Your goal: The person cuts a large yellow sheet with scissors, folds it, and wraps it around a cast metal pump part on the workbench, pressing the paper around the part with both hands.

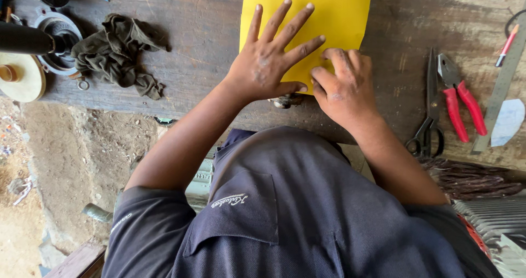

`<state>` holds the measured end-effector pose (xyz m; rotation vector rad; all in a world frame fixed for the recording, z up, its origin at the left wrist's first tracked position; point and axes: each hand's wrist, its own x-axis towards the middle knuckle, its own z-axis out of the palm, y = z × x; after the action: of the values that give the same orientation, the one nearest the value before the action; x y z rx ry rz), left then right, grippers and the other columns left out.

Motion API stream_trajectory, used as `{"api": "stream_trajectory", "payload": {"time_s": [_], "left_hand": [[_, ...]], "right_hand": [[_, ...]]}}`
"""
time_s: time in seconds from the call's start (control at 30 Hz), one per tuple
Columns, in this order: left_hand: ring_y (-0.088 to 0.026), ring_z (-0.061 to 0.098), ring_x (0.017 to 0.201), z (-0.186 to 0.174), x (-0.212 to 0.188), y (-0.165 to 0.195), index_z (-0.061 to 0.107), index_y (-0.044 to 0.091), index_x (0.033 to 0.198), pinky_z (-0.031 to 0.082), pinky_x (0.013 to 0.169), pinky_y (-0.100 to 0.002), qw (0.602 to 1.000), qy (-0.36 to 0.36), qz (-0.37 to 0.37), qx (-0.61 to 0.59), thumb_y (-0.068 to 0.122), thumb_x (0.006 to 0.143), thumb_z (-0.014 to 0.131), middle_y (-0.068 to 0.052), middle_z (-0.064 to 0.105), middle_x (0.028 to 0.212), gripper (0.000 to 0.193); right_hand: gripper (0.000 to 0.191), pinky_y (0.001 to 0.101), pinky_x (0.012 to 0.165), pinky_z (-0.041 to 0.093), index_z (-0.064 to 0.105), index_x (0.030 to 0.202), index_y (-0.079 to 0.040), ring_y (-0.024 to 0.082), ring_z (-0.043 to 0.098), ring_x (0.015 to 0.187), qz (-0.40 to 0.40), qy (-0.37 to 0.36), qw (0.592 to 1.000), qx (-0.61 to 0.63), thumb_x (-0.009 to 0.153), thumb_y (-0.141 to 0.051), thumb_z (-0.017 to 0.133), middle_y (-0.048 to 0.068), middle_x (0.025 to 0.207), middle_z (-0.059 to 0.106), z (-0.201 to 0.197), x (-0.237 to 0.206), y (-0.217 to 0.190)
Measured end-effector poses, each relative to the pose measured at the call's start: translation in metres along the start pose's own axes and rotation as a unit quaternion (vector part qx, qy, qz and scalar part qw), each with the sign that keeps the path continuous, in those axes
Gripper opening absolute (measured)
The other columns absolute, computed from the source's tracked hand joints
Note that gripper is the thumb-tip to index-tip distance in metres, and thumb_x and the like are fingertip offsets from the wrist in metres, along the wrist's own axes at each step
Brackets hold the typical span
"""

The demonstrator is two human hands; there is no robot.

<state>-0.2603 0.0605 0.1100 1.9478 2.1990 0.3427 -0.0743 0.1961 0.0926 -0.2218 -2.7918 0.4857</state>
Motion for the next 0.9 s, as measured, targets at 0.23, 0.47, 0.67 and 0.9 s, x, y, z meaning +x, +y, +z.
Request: {"api": "stream_trajectory", "payload": {"time_s": [0.23, 0.47, 0.67, 0.9], "left_hand": [[-0.046, 0.009, 0.157, 0.022, 0.018, -0.014, 0.032, 0.037, 0.166, 0.004, 0.119, -0.078, 0.999, -0.006, -0.035, 0.004, 0.084, 0.076, 0.070, -0.013, 0.011, 0.173, 0.109], [-0.045, 0.008, 0.158, 0.027, 0.016, -0.018, 0.031, 0.038, 0.166, 0.002, 0.118, -0.079, 0.998, -0.035, -0.051, -0.017, 0.090, 0.078, 0.061, -0.013, 0.011, 0.173, 0.106], [-0.045, 0.007, 0.158, 0.026, 0.013, -0.025, 0.031, 0.037, 0.165, 0.000, 0.118, -0.079, 0.997, -0.037, -0.056, -0.041, 0.091, 0.078, 0.057, -0.013, 0.010, 0.172, 0.105], [-0.043, 0.008, 0.158, 0.030, 0.013, -0.030, 0.033, 0.036, 0.163, 0.003, 0.119, -0.078, 0.998, -0.001, -0.045, -0.043, 0.081, 0.077, 0.064, -0.011, 0.011, 0.172, 0.102]], "right_hand": [[0.018, 0.0510, 0.098, 0.044, 0.072, 0.098, -0.013, 0.030, 0.056, 0.119, 0.004, -0.006, 1.000, 0.002, 0.083, -0.013, 0.081, 0.008, 0.126, 0.060, -0.004, 0.003, 0.000], [0.018, 0.0502, 0.101, 0.044, 0.071, 0.102, -0.012, 0.031, 0.058, 0.118, 0.012, -0.010, 1.000, 0.024, 0.085, -0.011, 0.080, 0.007, 0.127, 0.062, -0.003, 0.003, 0.000], [0.020, 0.0505, 0.101, 0.044, 0.072, 0.106, -0.013, 0.031, 0.058, 0.118, 0.009, -0.021, 0.999, 0.030, 0.088, -0.013, 0.080, 0.007, 0.128, 0.063, -0.003, 0.008, -0.003], [0.020, 0.0488, 0.098, 0.047, 0.072, 0.103, -0.011, 0.033, 0.060, 0.113, 0.014, -0.064, 0.998, 0.019, 0.085, -0.015, 0.080, 0.010, 0.121, 0.064, -0.012, 0.026, -0.005]]}}
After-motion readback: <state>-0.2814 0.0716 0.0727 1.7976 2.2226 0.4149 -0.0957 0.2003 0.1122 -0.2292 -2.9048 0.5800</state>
